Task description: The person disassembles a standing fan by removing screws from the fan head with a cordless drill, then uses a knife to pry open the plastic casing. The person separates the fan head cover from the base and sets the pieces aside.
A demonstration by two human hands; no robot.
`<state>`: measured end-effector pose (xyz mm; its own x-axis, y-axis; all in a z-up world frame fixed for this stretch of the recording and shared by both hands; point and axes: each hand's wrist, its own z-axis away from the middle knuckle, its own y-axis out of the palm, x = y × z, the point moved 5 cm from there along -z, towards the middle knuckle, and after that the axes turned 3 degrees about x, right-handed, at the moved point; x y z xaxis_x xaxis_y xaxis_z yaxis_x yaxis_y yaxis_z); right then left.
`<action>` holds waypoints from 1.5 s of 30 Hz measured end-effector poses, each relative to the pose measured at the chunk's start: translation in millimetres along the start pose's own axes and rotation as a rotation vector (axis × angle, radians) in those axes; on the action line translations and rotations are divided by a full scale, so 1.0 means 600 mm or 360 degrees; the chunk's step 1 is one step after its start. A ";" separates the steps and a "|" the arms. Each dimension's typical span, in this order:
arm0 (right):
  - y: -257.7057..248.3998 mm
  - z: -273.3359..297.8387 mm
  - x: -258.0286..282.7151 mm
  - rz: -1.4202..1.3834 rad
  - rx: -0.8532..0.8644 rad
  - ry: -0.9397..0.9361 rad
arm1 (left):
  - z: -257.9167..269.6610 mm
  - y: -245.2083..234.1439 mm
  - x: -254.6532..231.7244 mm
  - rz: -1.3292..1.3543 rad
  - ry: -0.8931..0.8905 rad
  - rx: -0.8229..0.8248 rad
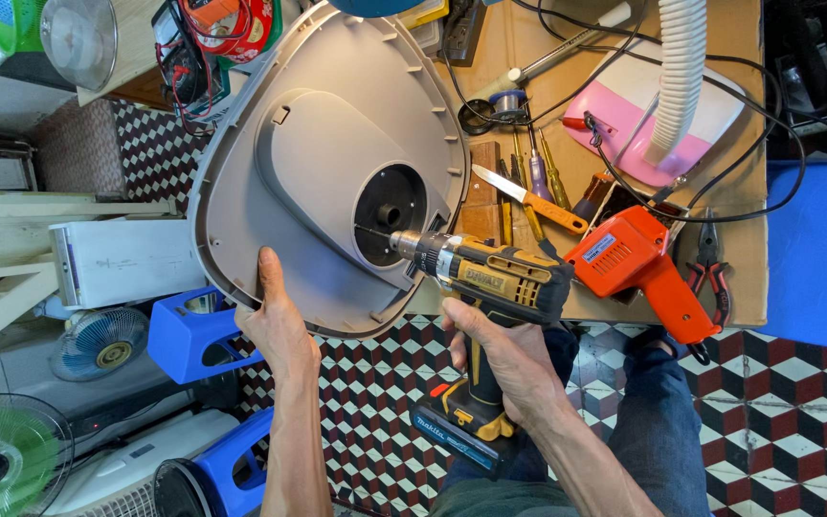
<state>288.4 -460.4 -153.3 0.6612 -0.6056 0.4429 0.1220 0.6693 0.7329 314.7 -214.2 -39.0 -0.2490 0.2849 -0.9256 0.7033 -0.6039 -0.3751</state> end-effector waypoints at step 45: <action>-0.076 0.040 0.013 0.0214 -0.0219 0.0073 | 0.043 0.184 0.271 0.1751 -0.1347 0.0362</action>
<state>270.3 -506.3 -170.8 0.7112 -0.4883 0.5057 0.1280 0.7973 0.5899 334.5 -253.9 -232.1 -0.0265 -0.8847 -0.4655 0.6965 -0.3503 0.6262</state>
